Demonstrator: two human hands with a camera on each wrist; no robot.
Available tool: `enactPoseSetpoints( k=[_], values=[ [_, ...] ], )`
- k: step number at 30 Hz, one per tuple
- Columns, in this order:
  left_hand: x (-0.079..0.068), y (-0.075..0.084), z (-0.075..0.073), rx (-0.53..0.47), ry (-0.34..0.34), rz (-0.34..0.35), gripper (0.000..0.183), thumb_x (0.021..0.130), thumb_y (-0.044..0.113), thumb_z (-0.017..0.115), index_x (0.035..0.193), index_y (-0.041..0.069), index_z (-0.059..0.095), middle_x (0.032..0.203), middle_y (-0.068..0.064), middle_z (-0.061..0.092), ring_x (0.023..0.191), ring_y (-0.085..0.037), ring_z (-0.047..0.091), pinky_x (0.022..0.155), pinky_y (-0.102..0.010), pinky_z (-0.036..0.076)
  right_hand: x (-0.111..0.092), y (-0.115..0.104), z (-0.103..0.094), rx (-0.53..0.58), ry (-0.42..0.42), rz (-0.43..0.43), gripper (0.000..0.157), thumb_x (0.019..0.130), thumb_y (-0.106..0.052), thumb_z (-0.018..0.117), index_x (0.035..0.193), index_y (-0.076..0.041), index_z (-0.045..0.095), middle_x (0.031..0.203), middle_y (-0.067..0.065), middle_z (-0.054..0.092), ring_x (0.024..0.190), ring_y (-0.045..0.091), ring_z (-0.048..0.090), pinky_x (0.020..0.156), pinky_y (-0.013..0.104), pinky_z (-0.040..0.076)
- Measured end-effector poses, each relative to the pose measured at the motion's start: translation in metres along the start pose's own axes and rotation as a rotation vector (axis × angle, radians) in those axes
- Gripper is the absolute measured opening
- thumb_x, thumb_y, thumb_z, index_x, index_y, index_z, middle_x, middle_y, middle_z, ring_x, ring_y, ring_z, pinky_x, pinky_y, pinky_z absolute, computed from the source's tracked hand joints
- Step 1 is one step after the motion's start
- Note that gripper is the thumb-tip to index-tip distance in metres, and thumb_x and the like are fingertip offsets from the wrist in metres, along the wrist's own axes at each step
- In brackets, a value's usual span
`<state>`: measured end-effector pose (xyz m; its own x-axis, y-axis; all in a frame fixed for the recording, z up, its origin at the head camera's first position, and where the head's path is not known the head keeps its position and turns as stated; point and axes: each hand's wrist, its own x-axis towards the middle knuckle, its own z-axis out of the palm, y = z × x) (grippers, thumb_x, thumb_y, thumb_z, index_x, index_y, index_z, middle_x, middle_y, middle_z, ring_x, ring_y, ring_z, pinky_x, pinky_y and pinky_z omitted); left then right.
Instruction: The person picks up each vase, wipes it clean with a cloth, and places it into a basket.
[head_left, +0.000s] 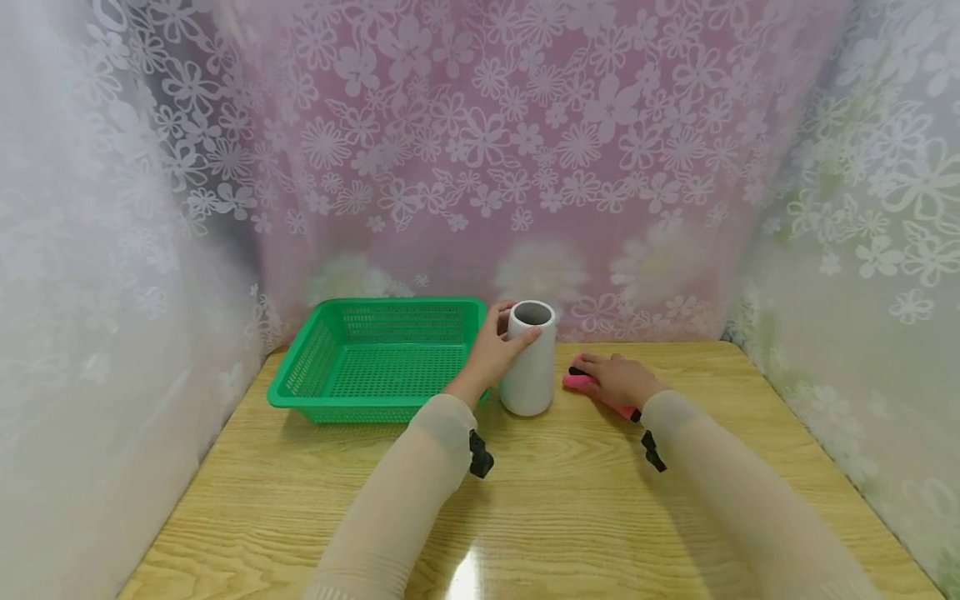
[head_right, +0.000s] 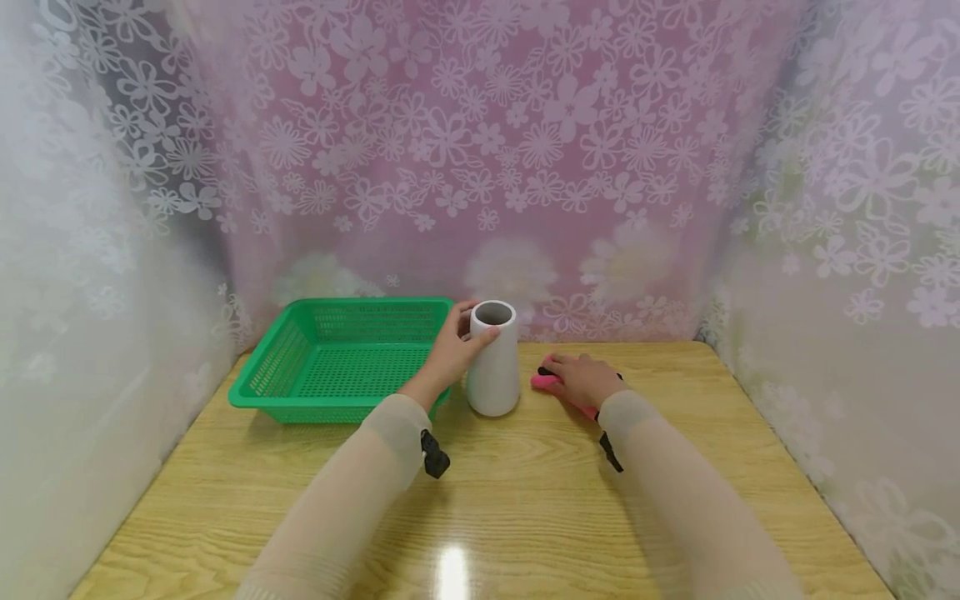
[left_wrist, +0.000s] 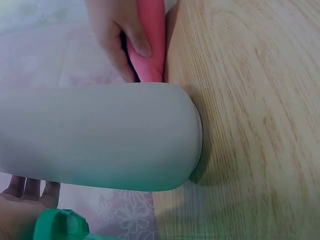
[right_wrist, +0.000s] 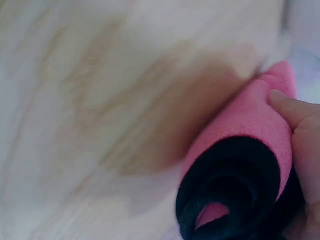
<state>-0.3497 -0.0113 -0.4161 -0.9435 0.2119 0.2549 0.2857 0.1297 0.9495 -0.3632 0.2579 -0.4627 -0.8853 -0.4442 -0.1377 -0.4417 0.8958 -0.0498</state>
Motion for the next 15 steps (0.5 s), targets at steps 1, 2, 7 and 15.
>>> enactPoseSetpoints(
  k=[1, 2, 7, 15],
  values=[
    [0.000, 0.000, 0.000, 0.000, -0.001, -0.001, 0.072, 0.090, 0.046, 0.074, 0.148, 0.024, 0.039, 0.137, -0.004, 0.052, 0.128, -0.027, 0.054, 0.102, -0.049, 0.046, 0.000, 0.000, -0.002, 0.009, -0.007, -0.009, 0.055, 0.106, -0.040, 0.048, 0.155, -0.017, 0.041, 0.160, 0.012, 0.034, 0.126, 0.054, 0.046, 0.095, 0.065, 0.044],
    [-0.001, 0.000, 0.000, 0.000, -0.001, -0.004, 0.071, 0.090, 0.046, 0.074, 0.148, 0.025, 0.039, 0.138, -0.004, 0.052, 0.128, -0.027, 0.054, 0.102, -0.050, 0.046, 0.000, 0.001, -0.004, 0.016, -0.015, -0.019, 0.055, 0.106, -0.041, 0.049, 0.154, -0.016, 0.042, 0.159, 0.013, 0.036, 0.127, 0.054, 0.046, 0.098, 0.066, 0.042],
    [-0.001, 0.002, -0.001, -0.008, -0.006, -0.011, 0.070, 0.089, 0.047, 0.074, 0.146, 0.027, 0.040, 0.139, -0.005, 0.051, 0.129, -0.027, 0.053, 0.103, -0.050, 0.046, -0.007, 0.001, -0.015, 0.038, -0.037, -0.036, 0.051, 0.106, -0.033, 0.052, 0.153, -0.014, 0.044, 0.156, 0.016, 0.040, 0.130, 0.052, 0.046, 0.104, 0.064, 0.037],
    [-0.001, 0.000, 0.000, -0.012, -0.005, 0.000, 0.068, 0.090, 0.045, 0.074, 0.146, 0.026, 0.041, 0.136, -0.004, 0.053, 0.127, -0.025, 0.054, 0.103, -0.049, 0.045, -0.023, -0.002, -0.031, 0.092, 0.006, -0.035, 0.051, 0.104, -0.024, 0.054, 0.152, -0.011, 0.044, 0.152, 0.022, 0.043, 0.124, 0.048, 0.053, 0.099, 0.063, 0.042]
  ],
)
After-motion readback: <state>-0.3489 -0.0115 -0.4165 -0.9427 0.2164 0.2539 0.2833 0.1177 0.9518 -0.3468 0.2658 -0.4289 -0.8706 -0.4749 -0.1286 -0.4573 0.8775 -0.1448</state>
